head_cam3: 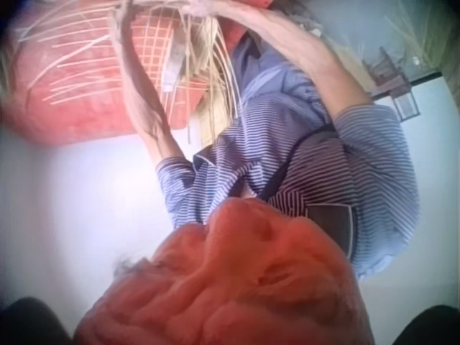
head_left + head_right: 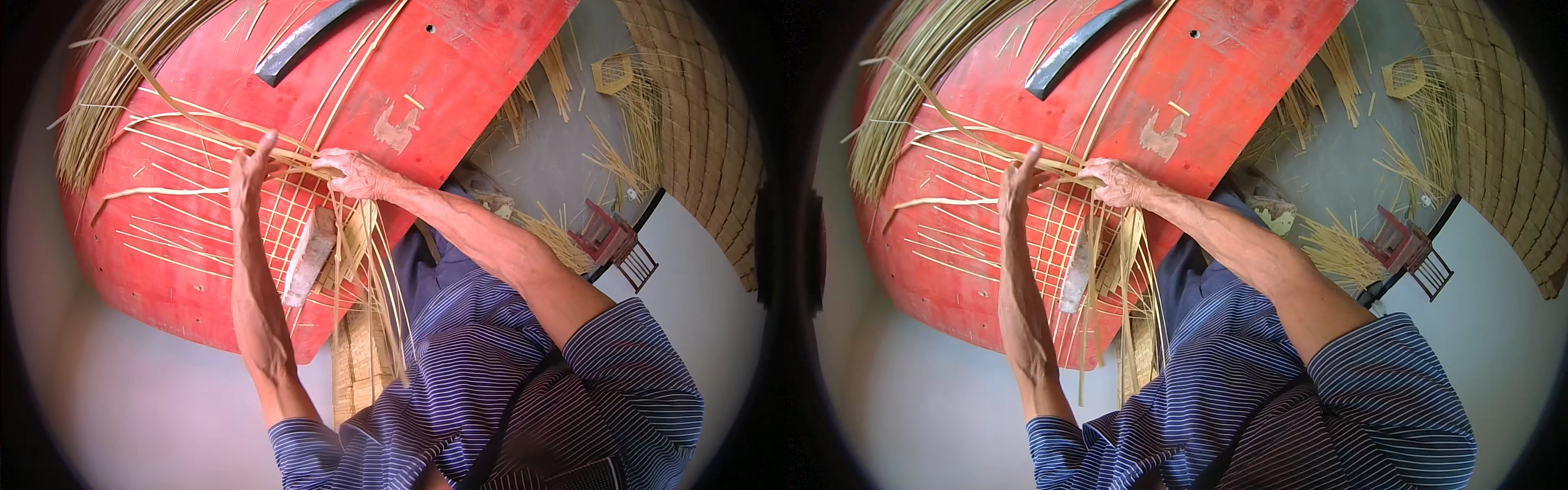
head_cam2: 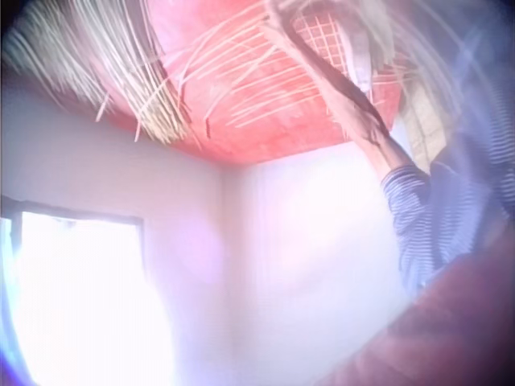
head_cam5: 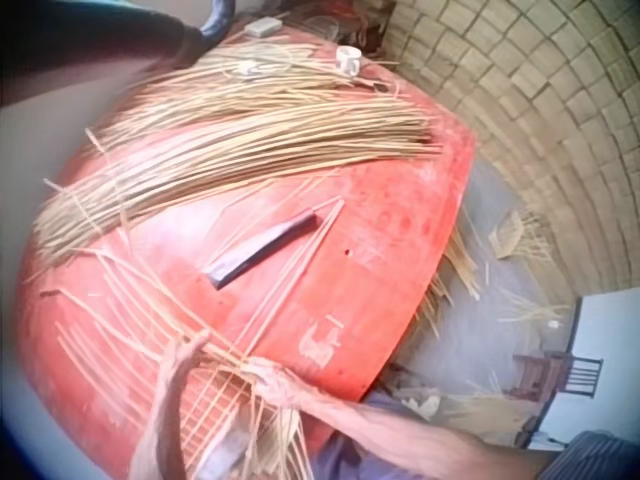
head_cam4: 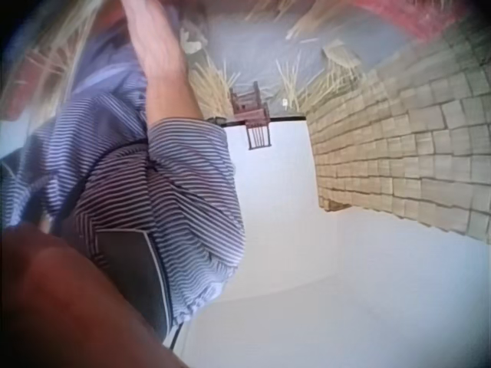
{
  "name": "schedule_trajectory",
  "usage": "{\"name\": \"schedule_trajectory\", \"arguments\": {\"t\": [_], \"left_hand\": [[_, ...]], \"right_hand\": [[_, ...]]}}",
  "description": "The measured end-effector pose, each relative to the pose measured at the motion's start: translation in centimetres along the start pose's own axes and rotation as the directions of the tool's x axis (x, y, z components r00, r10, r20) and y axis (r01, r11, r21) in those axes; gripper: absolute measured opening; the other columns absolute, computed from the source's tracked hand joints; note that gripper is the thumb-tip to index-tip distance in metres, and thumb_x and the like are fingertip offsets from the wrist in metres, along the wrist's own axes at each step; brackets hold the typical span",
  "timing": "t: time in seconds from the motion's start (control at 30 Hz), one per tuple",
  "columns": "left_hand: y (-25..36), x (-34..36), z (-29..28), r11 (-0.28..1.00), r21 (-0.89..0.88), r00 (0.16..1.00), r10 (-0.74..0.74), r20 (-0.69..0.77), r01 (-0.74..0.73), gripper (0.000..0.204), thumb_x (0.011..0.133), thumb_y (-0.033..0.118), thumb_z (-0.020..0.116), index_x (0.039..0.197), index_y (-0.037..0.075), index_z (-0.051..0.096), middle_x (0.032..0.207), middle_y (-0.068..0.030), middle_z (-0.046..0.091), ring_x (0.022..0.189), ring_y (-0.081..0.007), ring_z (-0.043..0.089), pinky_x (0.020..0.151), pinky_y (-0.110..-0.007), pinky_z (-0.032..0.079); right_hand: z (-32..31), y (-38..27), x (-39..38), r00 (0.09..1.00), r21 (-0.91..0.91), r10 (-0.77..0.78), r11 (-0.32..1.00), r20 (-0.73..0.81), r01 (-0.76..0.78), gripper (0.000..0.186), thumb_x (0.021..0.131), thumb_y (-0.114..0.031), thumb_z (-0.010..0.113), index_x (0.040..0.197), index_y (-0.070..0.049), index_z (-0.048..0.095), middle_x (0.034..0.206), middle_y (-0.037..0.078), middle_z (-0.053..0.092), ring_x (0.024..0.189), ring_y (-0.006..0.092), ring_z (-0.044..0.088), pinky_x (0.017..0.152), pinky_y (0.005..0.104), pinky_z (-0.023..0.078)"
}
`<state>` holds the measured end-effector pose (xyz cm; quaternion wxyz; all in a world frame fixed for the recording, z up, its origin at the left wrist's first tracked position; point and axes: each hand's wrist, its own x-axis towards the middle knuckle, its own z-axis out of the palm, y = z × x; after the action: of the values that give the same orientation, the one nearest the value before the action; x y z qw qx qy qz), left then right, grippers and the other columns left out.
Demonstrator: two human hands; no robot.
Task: The person weaves thin bamboo strips into a basket frame on a red work surface. They interlace the strips by hand, periodically adjusting the frame and using a small white block to press the weave tight.
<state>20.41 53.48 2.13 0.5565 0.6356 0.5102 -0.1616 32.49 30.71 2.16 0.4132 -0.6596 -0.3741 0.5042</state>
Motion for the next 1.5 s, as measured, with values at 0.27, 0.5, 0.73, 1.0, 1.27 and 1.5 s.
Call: {"name": "schedule_trajectory", "arguments": {"t": [0.27, 0.5, 0.73, 1.0, 1.27, 1.5], "left_hand": [[3.0, 0.5, 2.4, 0.936, -0.199, 0.952, 0.26, -0.161, -0.289, 0.019, 0.088, 0.015, 0.068, 0.096, -0.002, 0.069, 0.084, -0.0074, 0.071, 0.075, -0.0178, 0.066, 0.07, -0.032, 0.052], [2.6, 1.4, 3.5, 0.868, -0.283, 0.912, 0.382, -0.149, -0.409, 0.018, 0.091, 0.012, 0.065, 0.105, 0.002, 0.07, 0.095, -0.0064, 0.069, 0.088, -0.0157, 0.064, 0.081, -0.033, 0.051], [5.6, -0.4, 3.8, 0.859, -0.38, 0.937, 0.341, -0.075, -0.343, 0.036, 0.093, 0.001, 0.058, 0.128, 0.005, 0.06, 0.107, -0.0113, 0.07, 0.104, -0.0208, 0.068, 0.092, -0.034, 0.052], [5.7, -0.4, 3.3, 0.844, -0.356, 0.904, 0.427, -0.007, -0.402, 0.037, 0.092, 0.011, 0.064, 0.128, 0.004, 0.063, 0.111, -0.0088, 0.069, 0.105, -0.0193, 0.063, 0.094, -0.035, 0.049], [4.2, 0.7, 3.7, 0.886, -0.045, 0.879, 0.451, -0.156, -0.462, 0.051, 0.093, 0.031, 0.067, 0.134, 0.001, 0.059, 0.112, -0.0123, 0.069, 0.106, -0.022, 0.065, 0.091, -0.036, 0.051], [7.4, -3.0, 5.2, 0.934, 0.214, 0.789, 0.356, -0.501, -0.285, 0.055, 0.086, 0.037, 0.076, 0.124, 0.002, 0.06, 0.075, -0.0154, 0.068, 0.067, -0.0289, 0.067, 0.062, -0.042, 0.052]], "right_hand": [[-0.6, -0.2, 0.8, 0.992, -0.003, 0.063, 0.998, 0.105, -0.063, 0.052, 0.075, -0.004, 0.064, 0.126, 0.0, 0.059, 0.13, 0.021, 0.059, 0.124, 0.0371, 0.055, 0.106, 0.0411, 0.045], [-3.5, 1.3, 1.6, 0.97, 0.326, 0.171, 0.919, 0.171, -0.22, 0.051, 0.083, -0.011, 0.068, 0.131, -0.001, 0.055, 0.13, 0.015, 0.062, 0.118, 0.0273, 0.061, 0.1, 0.0399, 0.05], [-3.8, 1.0, 3.1, 0.898, 0.856, 0.426, 0.501, -0.115, -0.128, 0.053, 0.095, -0.025, 0.06, 0.138, 0.003, 0.046, 0.127, 0.017, 0.059, 0.117, 0.0264, 0.062, 0.101, 0.0395, 0.049], [-1.9, -2.1, 6.2, 0.918, 0.654, 0.35, 0.741, -0.187, -0.149, 0.06, 0.101, -0.044, 0.049, 0.133, 0.006, 0.052, 0.128, 0.022, 0.061, 0.12, 0.0293, 0.059, 0.104, 0.0415, 0.044], [-1.5, -1.8, 5.7, 0.98, 0.395, 0.191, 0.906, -0.057, -0.153, 0.053, 0.096, -0.031, 0.054, 0.134, 0.006, 0.052, 0.129, 0.024, 0.062, 0.124, 0.0316, 0.058, 0.106, 0.0388, 0.043], [-1.6, -1.2, 3.1, 0.943, 0.394, 0.333, 0.865, 0.011, -0.31, 0.053, 0.088, -0.004, 0.063, 0.138, 0.004, 0.049, 0.131, 0.015, 0.061, 0.124, 0.0206, 0.058, 0.105, 0.0344, 0.046]]}}
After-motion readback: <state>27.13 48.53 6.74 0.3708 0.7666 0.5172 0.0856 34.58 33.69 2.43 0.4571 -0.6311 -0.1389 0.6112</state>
